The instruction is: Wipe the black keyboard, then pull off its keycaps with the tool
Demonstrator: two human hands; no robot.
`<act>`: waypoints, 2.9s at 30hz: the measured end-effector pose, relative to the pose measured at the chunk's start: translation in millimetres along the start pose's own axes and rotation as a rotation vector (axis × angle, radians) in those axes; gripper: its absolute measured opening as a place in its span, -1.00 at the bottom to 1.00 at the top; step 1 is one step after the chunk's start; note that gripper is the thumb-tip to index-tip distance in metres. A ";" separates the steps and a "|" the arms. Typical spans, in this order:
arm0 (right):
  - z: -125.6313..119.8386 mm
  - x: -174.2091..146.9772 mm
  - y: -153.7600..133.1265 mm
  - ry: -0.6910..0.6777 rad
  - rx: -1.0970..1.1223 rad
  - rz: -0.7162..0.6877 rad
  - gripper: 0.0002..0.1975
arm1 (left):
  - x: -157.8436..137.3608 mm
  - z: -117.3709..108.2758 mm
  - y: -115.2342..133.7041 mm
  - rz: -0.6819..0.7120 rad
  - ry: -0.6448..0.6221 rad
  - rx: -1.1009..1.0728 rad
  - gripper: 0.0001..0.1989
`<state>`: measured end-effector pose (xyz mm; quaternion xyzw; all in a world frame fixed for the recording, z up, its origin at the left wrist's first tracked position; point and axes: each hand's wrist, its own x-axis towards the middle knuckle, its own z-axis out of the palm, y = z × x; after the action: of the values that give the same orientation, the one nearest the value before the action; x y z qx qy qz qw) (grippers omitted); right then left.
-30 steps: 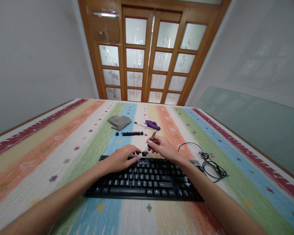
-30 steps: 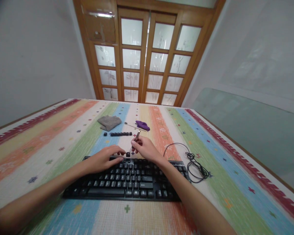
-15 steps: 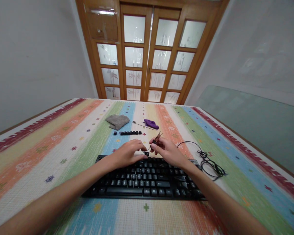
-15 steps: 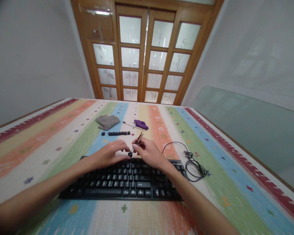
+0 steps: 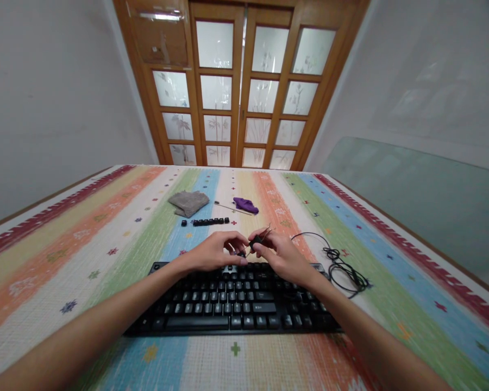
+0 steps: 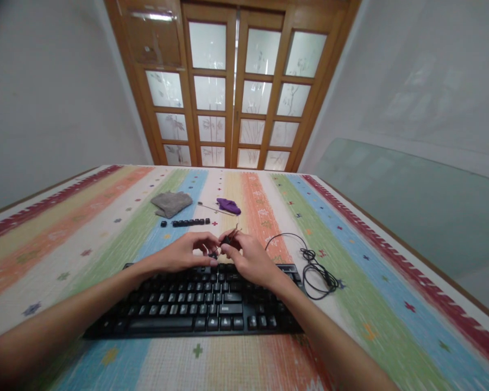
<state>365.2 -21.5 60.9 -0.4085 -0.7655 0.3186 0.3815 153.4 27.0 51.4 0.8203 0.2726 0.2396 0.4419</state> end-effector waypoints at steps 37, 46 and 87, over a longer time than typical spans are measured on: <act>-0.7 -15.7 2.6 0.037 0.003 0.095 -0.81 | 73.8 -50.0 -82.4 0.085 0.190 0.783 -0.89; -0.7 -17.1 4.9 0.002 -0.050 0.122 -0.81 | 52.9 -47.3 -71.1 0.139 0.214 0.737 -0.79; 14.9 39.9 20.8 -0.115 0.252 0.223 -0.61 | -51.0 16.6 -18.6 0.050 0.245 0.278 -0.70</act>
<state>345.6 20.1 49.7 -0.4210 -0.6899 0.4753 0.3477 122.0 -7.9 19.5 0.8447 0.3346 0.3086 0.2815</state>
